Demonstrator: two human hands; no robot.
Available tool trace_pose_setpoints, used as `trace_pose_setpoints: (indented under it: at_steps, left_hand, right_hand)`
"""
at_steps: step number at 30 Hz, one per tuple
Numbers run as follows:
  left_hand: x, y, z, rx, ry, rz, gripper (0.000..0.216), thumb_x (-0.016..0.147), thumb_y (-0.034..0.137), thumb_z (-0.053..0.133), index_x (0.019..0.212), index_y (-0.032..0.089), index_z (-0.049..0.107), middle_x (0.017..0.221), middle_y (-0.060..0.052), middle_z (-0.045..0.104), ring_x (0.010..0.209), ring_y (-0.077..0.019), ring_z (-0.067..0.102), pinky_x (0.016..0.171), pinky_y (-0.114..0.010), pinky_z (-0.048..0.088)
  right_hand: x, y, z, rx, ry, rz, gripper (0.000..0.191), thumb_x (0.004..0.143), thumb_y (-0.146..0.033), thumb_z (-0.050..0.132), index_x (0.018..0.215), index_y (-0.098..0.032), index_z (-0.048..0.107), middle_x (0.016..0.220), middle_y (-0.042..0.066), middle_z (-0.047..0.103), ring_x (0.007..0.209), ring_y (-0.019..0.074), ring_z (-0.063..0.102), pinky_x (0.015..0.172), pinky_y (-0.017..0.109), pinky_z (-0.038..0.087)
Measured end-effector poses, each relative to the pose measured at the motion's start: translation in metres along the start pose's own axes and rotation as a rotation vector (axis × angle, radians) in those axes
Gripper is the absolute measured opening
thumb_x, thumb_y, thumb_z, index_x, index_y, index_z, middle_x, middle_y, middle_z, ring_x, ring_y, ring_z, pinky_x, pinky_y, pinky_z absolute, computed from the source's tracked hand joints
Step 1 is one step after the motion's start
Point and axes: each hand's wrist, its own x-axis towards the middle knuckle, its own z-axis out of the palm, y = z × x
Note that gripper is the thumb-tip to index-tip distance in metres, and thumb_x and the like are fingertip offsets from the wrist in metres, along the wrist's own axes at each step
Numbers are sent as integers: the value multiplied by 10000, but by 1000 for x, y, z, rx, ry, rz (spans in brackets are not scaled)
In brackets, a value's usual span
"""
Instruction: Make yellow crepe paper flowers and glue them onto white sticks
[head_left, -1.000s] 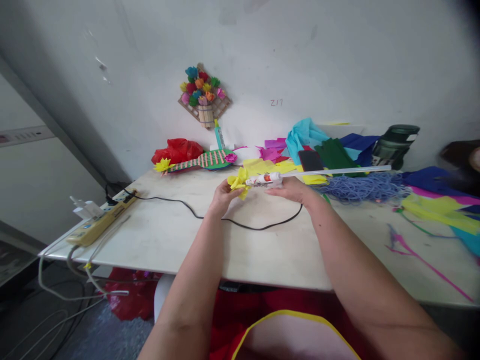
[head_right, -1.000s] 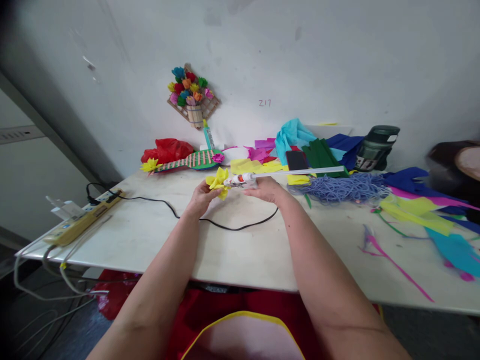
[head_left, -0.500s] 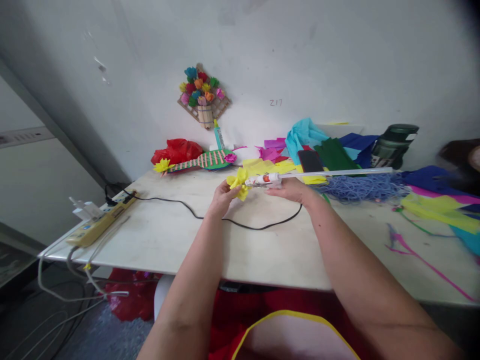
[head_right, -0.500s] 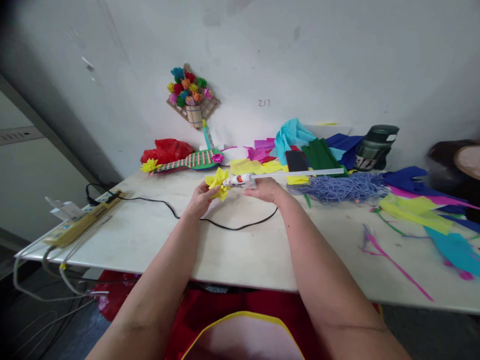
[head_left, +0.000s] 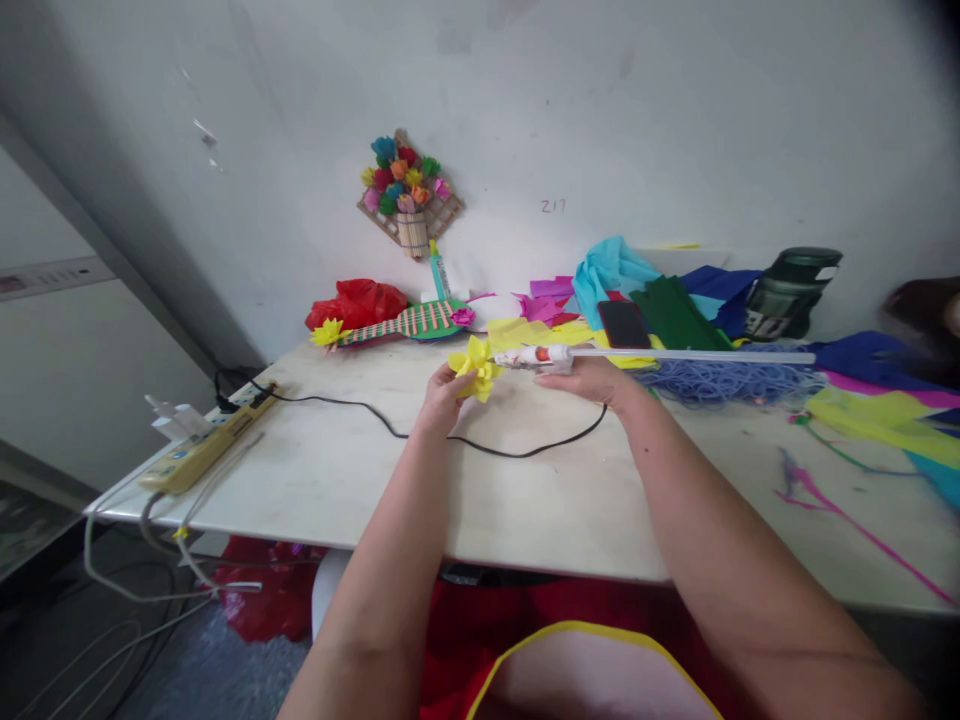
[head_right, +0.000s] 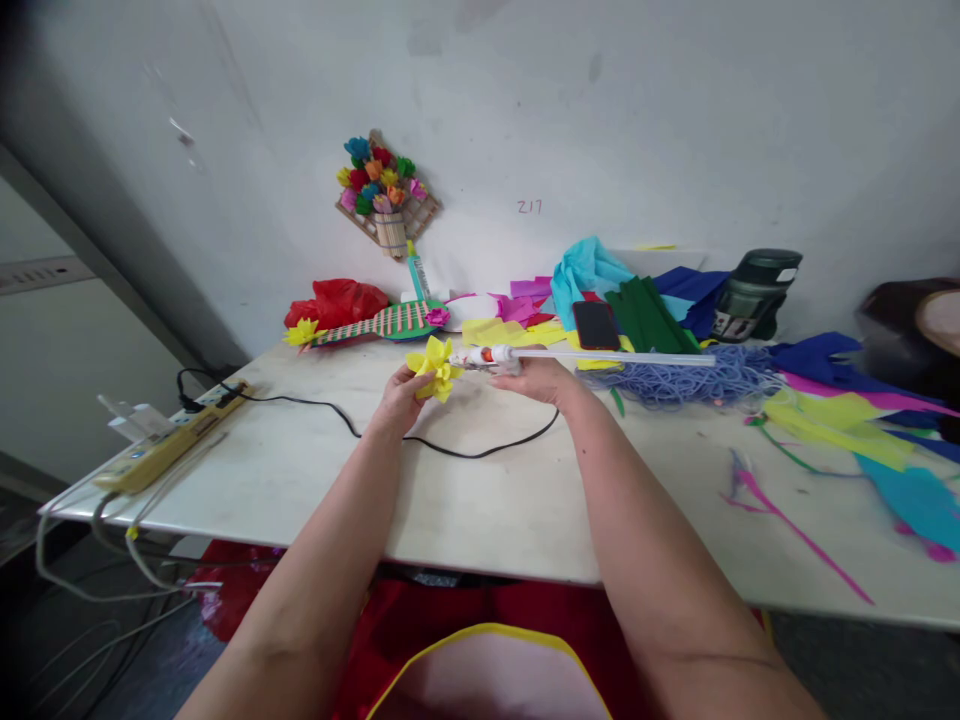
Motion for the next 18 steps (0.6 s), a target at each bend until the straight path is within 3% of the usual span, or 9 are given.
trace_pose_setpoints:
  at_steps: [6, 9, 12, 18]
  left_hand:
    - [4, 1, -3, -86, 117, -18, 300, 567, 222, 703, 837, 168, 585, 845, -27, 646, 714, -134, 612, 618, -248, 472]
    - [4, 4, -4, -121, 147, -9, 301, 574, 230, 691, 847, 180, 577, 859, -20, 648, 734, -139, 617, 628, -253, 473]
    - [3, 7, -3, -160, 180, 7, 323, 573, 233, 684, 874, 185, 573, 875, -25, 650, 766, -153, 620, 647, -266, 477]
    - [2, 11, -1, -240, 192, 3, 341, 572, 215, 693, 887, 185, 566, 901, -27, 651, 794, -181, 621, 671, -285, 479]
  right_hand:
    - [5, 15, 7, 119, 162, -56, 337, 687, -380, 576, 945, -172, 640, 963, 56, 664, 911, 213, 593, 799, 309, 452]
    - [6, 20, 14, 12, 242, 50, 329, 669, -415, 587, 906, -192, 636, 883, 49, 670, 824, 208, 603, 715, 304, 464]
    - [7, 24, 22, -135, 220, 151, 358, 655, -451, 588, 931, -224, 615, 876, 38, 664, 788, 210, 603, 648, 292, 452]
    - [11, 25, 41, -300, 61, 93, 475, 702, -384, 527, 1155, -239, 515, 1039, 82, 637, 911, 265, 590, 716, 338, 428]
